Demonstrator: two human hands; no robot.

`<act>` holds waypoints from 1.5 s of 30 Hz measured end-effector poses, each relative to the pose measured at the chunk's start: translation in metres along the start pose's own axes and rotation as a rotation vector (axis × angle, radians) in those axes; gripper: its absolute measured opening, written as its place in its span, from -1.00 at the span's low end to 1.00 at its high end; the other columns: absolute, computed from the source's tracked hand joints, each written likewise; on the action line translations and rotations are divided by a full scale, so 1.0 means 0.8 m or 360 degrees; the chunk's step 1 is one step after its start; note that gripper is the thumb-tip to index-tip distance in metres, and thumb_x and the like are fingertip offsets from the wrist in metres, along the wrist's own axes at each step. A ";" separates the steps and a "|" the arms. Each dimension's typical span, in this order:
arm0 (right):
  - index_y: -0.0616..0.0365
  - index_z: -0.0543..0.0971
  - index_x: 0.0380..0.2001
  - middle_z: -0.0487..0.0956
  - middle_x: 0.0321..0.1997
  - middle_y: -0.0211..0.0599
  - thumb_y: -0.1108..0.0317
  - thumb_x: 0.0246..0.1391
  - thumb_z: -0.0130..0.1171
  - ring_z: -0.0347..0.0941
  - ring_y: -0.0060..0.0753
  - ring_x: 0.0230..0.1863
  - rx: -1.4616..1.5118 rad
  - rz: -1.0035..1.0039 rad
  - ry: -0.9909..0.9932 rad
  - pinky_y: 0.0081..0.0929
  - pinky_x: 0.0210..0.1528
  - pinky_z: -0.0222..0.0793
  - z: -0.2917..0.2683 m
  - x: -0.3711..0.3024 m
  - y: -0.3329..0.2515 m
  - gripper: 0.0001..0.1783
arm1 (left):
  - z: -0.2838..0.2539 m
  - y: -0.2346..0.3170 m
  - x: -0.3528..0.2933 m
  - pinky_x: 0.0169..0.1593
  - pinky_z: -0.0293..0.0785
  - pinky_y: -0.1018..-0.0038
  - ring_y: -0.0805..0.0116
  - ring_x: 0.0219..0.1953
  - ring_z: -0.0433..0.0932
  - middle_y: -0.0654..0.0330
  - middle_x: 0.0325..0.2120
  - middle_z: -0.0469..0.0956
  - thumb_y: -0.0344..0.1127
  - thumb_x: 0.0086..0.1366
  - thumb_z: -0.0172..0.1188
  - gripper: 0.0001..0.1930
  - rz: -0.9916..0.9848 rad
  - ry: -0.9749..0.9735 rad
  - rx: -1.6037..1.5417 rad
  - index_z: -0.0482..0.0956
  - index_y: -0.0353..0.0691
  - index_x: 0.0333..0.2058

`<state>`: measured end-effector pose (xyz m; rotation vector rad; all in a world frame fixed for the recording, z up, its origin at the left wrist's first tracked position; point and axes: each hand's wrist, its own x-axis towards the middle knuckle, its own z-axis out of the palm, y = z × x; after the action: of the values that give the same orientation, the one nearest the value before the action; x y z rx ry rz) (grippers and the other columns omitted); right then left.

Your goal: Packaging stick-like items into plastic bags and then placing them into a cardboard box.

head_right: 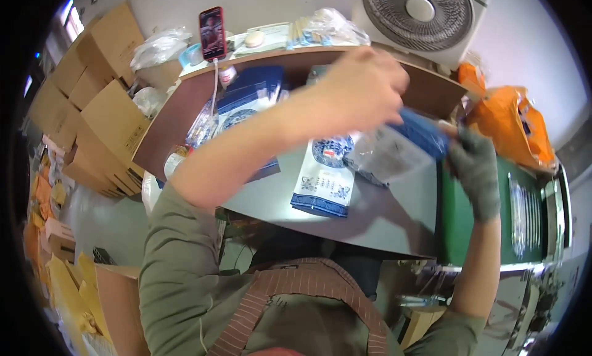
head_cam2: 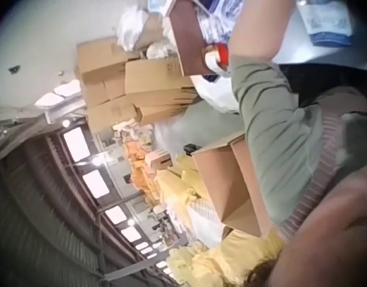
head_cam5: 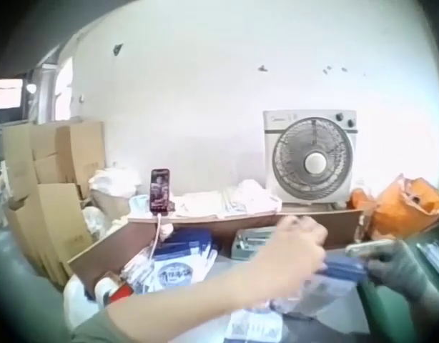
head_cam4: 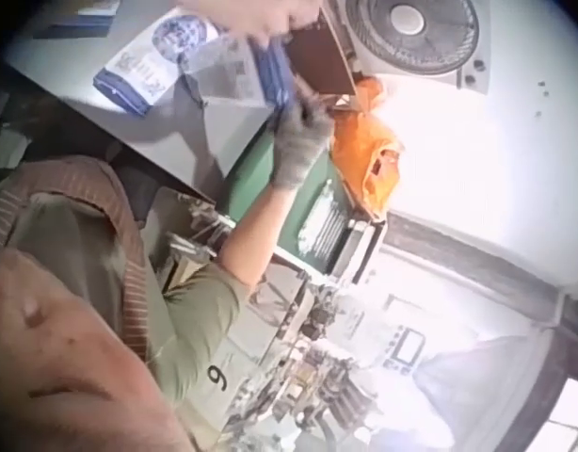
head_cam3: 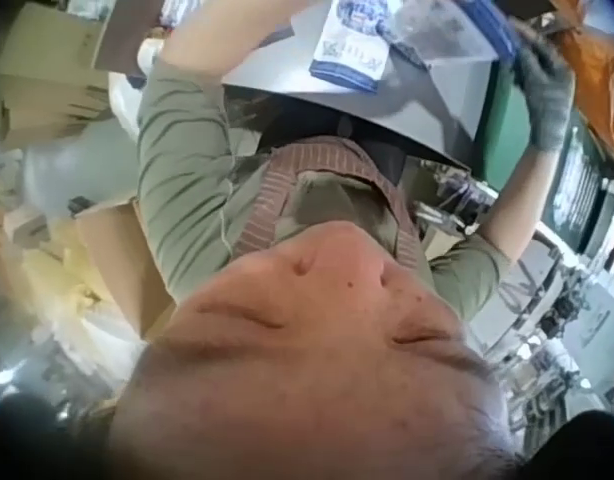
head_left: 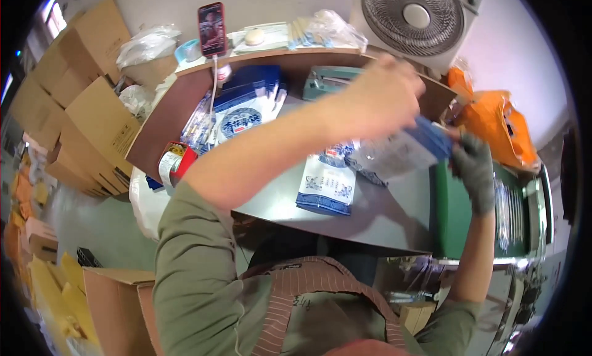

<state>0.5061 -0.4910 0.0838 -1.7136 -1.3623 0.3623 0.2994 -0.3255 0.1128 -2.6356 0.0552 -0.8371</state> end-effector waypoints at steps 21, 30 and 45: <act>0.08 0.53 -0.02 0.57 -0.36 -0.09 0.37 0.05 0.09 0.52 -0.11 -0.35 -0.0304 -0.0107 -0.0314 -0.30 -0.21 0.45 0.275 -0.130 0.087 -0.63 | 0.096 0.140 -0.272 -0.06 0.45 0.29 0.12 -0.10 0.52 0.12 -0.13 0.54 -0.43 0.08 0.19 -0.71 -0.0815 0.0023 -0.0684 0.53 -0.27 -0.17; 0.17 0.15 0.27 0.38 0.18 -0.01 -0.45 0.01 -0.09 0.39 -0.13 0.10 0.2243 0.1281 -0.0726 -0.05 0.11 0.34 0.216 -0.100 0.103 0.01 | 0.007 0.064 -0.184 0.00 0.40 0.21 0.20 -0.26 0.58 0.10 -0.29 0.60 -0.52 0.02 0.15 -0.80 -0.0588 0.0304 -0.0277 0.55 -0.29 -0.31; 0.36 0.30 0.12 0.53 -0.07 -0.02 0.26 -0.02 0.18 0.52 -0.22 -0.14 0.1477 0.0622 -0.1817 -0.35 -0.05 0.48 0.344 -0.094 -0.135 -0.34 | -0.233 0.320 -0.291 0.32 0.03 0.32 0.21 0.28 0.11 -0.07 0.28 -0.01 -0.04 0.15 0.31 0.07 -0.2446 0.2097 -0.1793 -0.33 -0.27 0.34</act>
<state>0.2212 -0.4333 -0.0080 -0.8889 -1.1782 2.0507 0.0219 -0.5920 0.0333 -1.5907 -1.6711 -3.5888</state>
